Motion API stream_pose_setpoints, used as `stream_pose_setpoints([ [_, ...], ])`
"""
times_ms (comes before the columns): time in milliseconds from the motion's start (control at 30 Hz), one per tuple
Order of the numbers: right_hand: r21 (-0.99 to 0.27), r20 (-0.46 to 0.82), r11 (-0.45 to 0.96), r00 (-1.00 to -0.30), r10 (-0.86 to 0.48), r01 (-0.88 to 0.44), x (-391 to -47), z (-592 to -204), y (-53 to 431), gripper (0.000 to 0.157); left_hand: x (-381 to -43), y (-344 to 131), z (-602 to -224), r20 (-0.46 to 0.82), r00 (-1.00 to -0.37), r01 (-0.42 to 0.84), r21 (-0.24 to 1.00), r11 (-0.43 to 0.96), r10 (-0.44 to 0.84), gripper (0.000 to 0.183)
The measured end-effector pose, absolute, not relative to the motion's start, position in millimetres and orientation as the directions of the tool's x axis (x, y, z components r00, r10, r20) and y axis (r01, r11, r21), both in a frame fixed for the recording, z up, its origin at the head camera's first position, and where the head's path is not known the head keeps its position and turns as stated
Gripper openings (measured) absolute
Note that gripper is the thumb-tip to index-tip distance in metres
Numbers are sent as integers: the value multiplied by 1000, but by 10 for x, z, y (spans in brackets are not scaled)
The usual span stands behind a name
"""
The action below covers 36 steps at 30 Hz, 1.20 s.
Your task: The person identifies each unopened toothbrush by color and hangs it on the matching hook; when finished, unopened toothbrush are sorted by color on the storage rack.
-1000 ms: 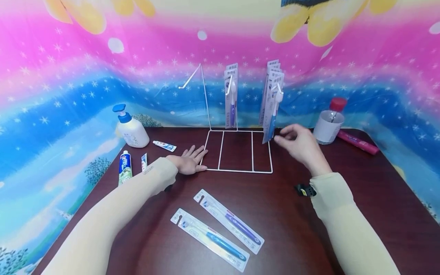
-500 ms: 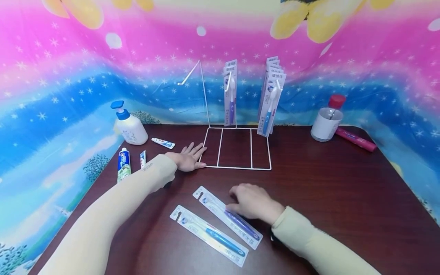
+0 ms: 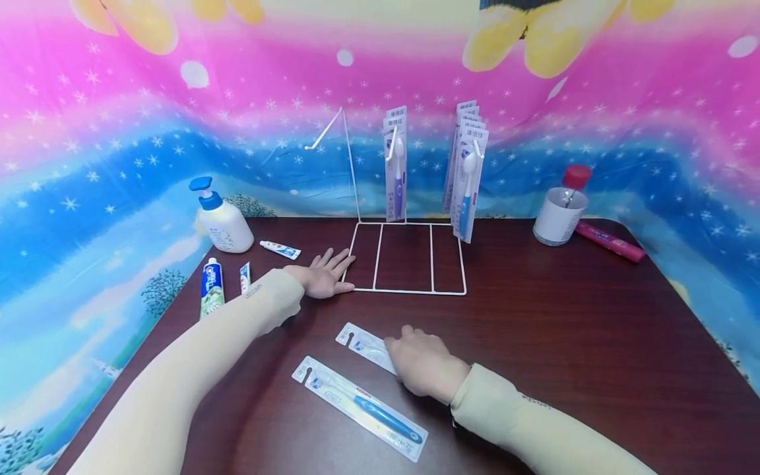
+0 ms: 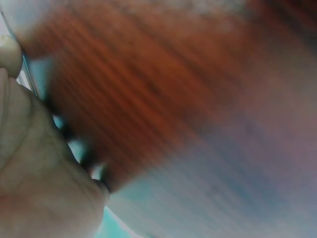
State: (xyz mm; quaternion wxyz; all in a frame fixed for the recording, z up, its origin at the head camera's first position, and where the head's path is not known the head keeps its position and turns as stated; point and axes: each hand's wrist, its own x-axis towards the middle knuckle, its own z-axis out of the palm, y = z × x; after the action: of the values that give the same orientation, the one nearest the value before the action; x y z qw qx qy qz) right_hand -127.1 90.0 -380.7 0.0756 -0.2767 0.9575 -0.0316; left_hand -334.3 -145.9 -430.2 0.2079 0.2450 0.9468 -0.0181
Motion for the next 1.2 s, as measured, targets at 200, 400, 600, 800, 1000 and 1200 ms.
stream_pose_setpoints([
  [200,-141,-112,854,-849,-516,-500,-1342,-3786,998,49,-3316,-1453,-4270,-411,-789,471,72,879,456,79],
  [400,-192,-75,856,-862,-501,-480,-1406,-3772,1077,26,-3311,-1448,-4268,-429,-793,454,57,889,433,78],
  [600,-348,70,823,-888,-454,-448,-1515,-3604,1175,17,-3340,-1460,-4311,-406,-797,463,63,884,446,79],
  [800,-512,245,741,-901,-359,-434,-1649,-3239,1252,16,-3347,-1466,-4313,-403,-794,473,62,879,456,80],
  [1000,-645,273,656,-921,-279,-391,-1790,-2892,1247,42,-3334,-1463,-4282,-406,-791,470,76,879,458,81],
  [1200,-689,280,624,-930,-239,-368,-1972,-2719,1195,47,-3318,-1464,-4282,-408,-788,469,85,879,460,80],
])
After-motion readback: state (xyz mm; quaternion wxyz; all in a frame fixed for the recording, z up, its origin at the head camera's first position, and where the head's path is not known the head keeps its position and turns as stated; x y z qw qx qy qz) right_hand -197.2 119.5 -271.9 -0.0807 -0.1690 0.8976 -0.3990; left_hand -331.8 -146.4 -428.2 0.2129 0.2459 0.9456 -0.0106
